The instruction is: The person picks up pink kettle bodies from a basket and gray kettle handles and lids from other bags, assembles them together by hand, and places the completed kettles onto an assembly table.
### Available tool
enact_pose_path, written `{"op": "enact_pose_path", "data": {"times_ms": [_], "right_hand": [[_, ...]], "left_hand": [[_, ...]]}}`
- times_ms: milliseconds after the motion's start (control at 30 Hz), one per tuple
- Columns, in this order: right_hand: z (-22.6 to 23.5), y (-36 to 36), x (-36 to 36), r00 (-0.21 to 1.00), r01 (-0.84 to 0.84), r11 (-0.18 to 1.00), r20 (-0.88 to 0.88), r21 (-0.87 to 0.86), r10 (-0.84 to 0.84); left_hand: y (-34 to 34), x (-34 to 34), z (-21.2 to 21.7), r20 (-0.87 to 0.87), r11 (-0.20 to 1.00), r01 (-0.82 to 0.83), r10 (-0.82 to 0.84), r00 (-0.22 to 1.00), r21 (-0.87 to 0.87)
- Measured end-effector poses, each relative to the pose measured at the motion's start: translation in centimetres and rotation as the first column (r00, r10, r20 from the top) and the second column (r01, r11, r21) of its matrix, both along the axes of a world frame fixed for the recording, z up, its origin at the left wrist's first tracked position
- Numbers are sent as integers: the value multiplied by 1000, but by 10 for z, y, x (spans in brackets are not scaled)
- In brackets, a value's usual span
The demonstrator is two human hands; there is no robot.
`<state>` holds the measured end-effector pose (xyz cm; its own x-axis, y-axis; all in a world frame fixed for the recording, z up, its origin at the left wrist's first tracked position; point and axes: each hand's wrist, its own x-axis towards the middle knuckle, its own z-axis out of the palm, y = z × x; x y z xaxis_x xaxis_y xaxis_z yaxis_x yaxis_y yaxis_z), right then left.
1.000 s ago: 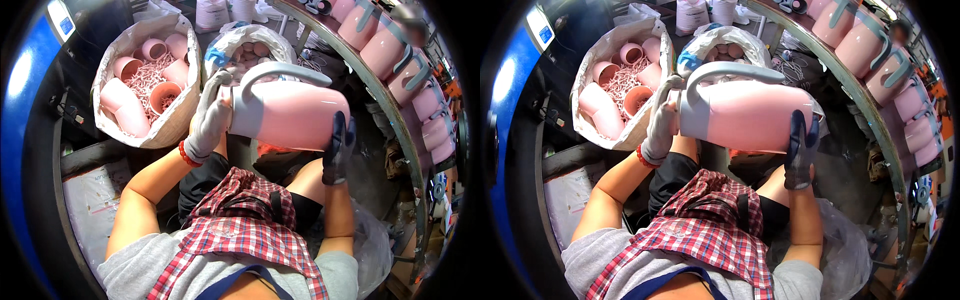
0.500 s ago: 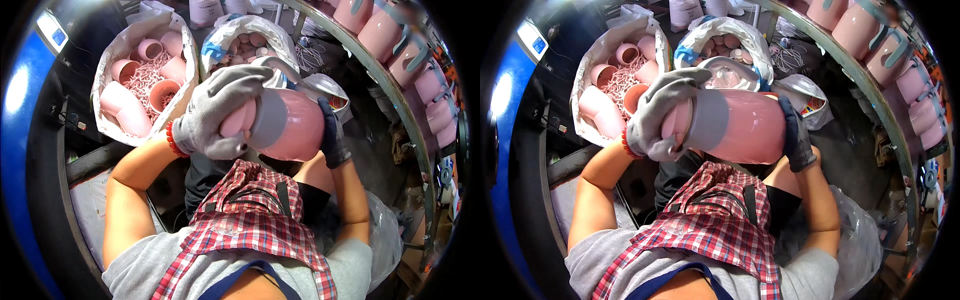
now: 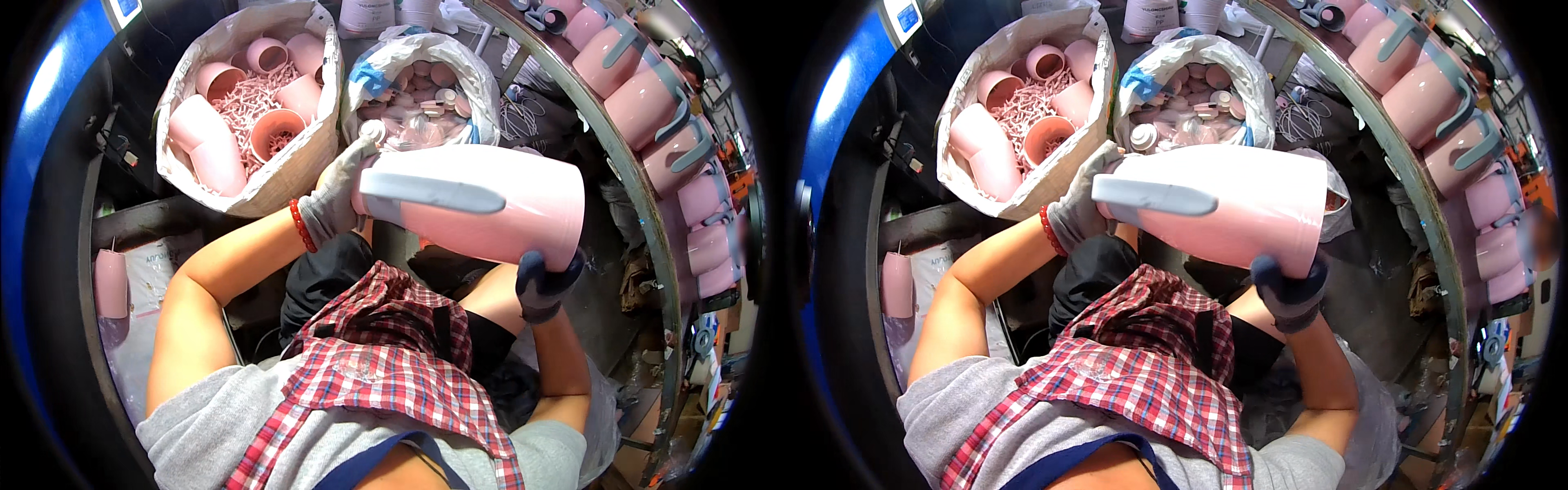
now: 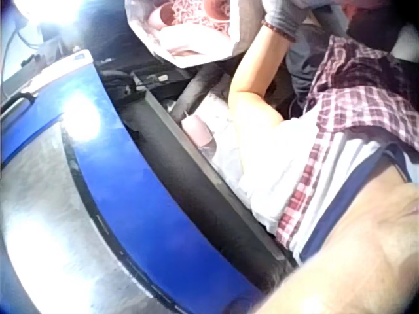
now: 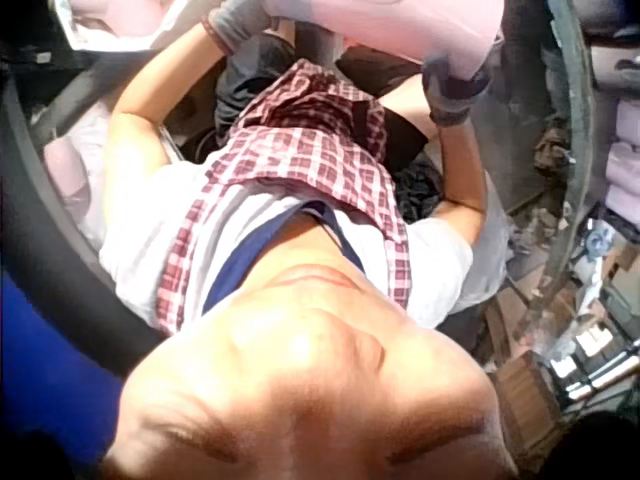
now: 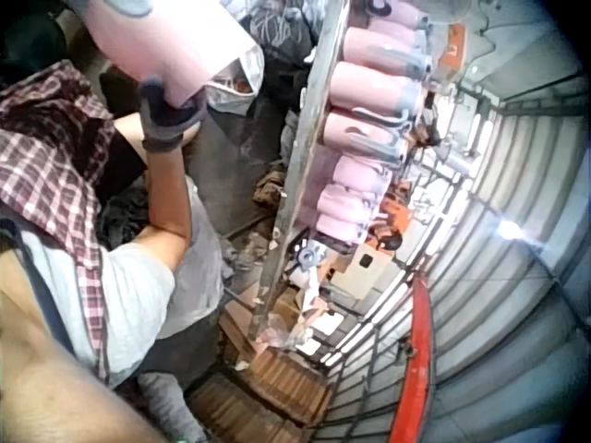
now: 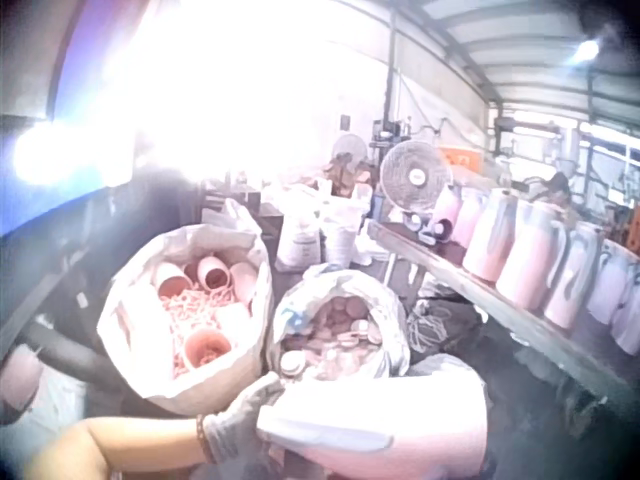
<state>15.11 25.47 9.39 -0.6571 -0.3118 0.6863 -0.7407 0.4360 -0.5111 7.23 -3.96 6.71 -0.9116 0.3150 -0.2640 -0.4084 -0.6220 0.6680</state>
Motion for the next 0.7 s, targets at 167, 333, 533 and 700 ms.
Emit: {"op": "enact_pose_path", "data": {"times_ms": [167,333,533,700], "right_hand": [[34,-14,-5,967,-131,937,-166,322,192],[6,-17,2,964,220,939,204,-264,-169],[-26,8,-49,939,214,926,197,311,-283],[-71,10,-78,311,-151,961,911,-233,270]], "left_hand": [[-14,-8,3,-206,998,61,-53,977,33],[-19,-1,17,-370,998,35,-50,928,-46],[-7,10,42,-985,664,-745,-161,-55,-67],[26,79,74,-704,816,-565,-472,-532,-120]]}}
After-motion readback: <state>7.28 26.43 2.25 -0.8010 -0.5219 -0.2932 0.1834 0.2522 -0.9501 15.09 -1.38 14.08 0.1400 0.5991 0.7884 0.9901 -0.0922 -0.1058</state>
